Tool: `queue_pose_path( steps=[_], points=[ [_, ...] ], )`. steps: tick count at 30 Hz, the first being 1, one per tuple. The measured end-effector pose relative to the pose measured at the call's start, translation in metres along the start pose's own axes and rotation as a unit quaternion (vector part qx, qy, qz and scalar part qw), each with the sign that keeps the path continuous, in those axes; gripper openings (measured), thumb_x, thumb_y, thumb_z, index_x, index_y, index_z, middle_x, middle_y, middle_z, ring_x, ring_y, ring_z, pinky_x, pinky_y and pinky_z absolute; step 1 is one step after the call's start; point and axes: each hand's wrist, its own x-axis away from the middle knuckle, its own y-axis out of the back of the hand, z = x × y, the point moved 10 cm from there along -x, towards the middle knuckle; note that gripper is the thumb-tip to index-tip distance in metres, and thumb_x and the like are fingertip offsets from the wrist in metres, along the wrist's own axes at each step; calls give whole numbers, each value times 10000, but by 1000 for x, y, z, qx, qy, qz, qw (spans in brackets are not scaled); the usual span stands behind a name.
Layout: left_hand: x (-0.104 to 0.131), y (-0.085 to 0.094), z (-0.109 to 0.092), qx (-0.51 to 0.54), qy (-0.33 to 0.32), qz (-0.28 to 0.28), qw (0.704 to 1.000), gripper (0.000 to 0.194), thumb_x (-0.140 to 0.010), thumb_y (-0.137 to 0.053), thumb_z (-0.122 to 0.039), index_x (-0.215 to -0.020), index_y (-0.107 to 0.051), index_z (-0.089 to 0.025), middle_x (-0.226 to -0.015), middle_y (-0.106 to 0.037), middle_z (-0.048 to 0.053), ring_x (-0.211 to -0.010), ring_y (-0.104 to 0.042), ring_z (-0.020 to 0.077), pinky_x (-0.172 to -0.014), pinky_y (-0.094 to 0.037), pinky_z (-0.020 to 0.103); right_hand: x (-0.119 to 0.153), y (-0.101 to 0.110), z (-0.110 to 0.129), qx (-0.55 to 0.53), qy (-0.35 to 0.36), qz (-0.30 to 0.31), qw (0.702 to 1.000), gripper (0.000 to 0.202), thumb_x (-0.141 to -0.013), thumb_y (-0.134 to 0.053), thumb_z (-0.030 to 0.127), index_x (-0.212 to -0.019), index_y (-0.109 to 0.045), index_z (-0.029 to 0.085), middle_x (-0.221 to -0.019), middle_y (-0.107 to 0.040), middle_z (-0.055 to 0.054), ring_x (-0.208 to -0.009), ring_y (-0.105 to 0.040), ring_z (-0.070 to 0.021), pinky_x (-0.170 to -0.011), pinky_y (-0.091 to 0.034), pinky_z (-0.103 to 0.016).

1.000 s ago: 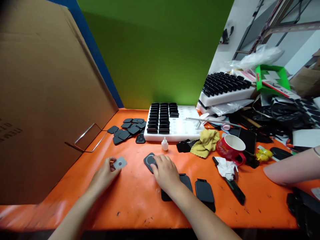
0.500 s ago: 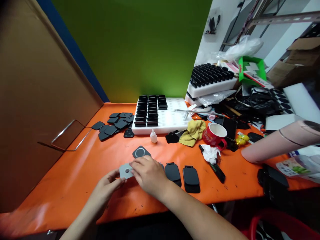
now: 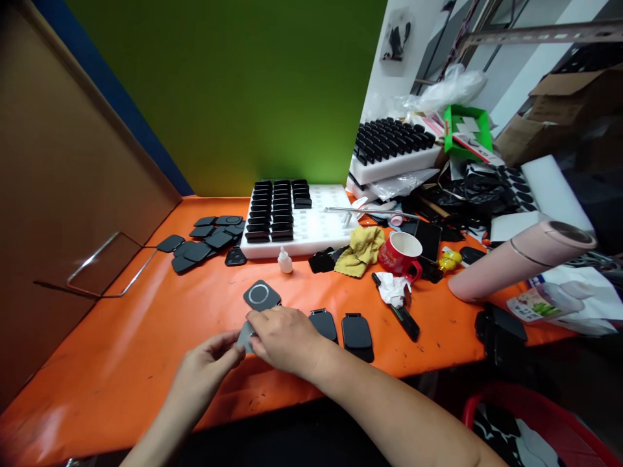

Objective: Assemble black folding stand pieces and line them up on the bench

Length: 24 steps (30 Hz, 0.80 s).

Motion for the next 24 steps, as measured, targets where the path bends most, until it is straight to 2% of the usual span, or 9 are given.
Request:
queue_pose_path(
  steps=[3, 12, 16, 20, 24],
  points=[
    [1, -1, 1, -10, 3, -2, 1000, 285, -671, -588, -318, -888, -651, -143, -848, -702, 54, -820, -631, 230, -758, -477, 309, 1, -1, -2, -2, -4, 5, 1000, 187, -803, -494, 259, -967, -524, 172, -859, -623, -42, -773, -557, -189, -646, -412, -277],
    [0, -7, 1, -1, 6, 14, 1000, 313, -674, -581, -325, -903, -643, -121, -865, -697, 73, -826, -631, 225, -755, -481, 298, 0, -4, -14, -19, -27, -12, 999, 270, -813, -454, 214, -1065, -521, 146, -834, -630, -64, -729, -564, -170, -619, -391, -259],
    [0, -7, 1, 9, 10, 22, 1000, 330, -667, -586, -334, -908, -642, -115, -870, -697, 78, -836, -631, 229, -753, -484, 295, -1, -1, -23, -26, -39, -13, 999, 159, -805, -494, 265, -885, -594, 171, -760, -627, -35, -674, -549, -146, -596, -363, -241],
    [0, -4, 1, 18, 18, 28, 999, 347, -647, -617, -357, -899, -644, -120, -890, -694, 78, -867, -623, 239, -788, -475, 304, -3, 2, -31, -18, -63, -33, 997, 137, -800, -484, 211, -736, -598, 171, -700, -616, -22, -634, -528, -125, -582, -347, -231],
    [2, 1, 15, 50, 54, 21, 997, 411, -587, -690, -389, -897, -642, -124, -912, -690, 76, -905, -610, 242, -813, -468, 293, 15, 23, -46, -40, -102, -85, 990, 132, -786, -483, 164, -694, -578, 169, -680, -606, -14, -646, -529, -124, -612, -366, -227]
  ],
)
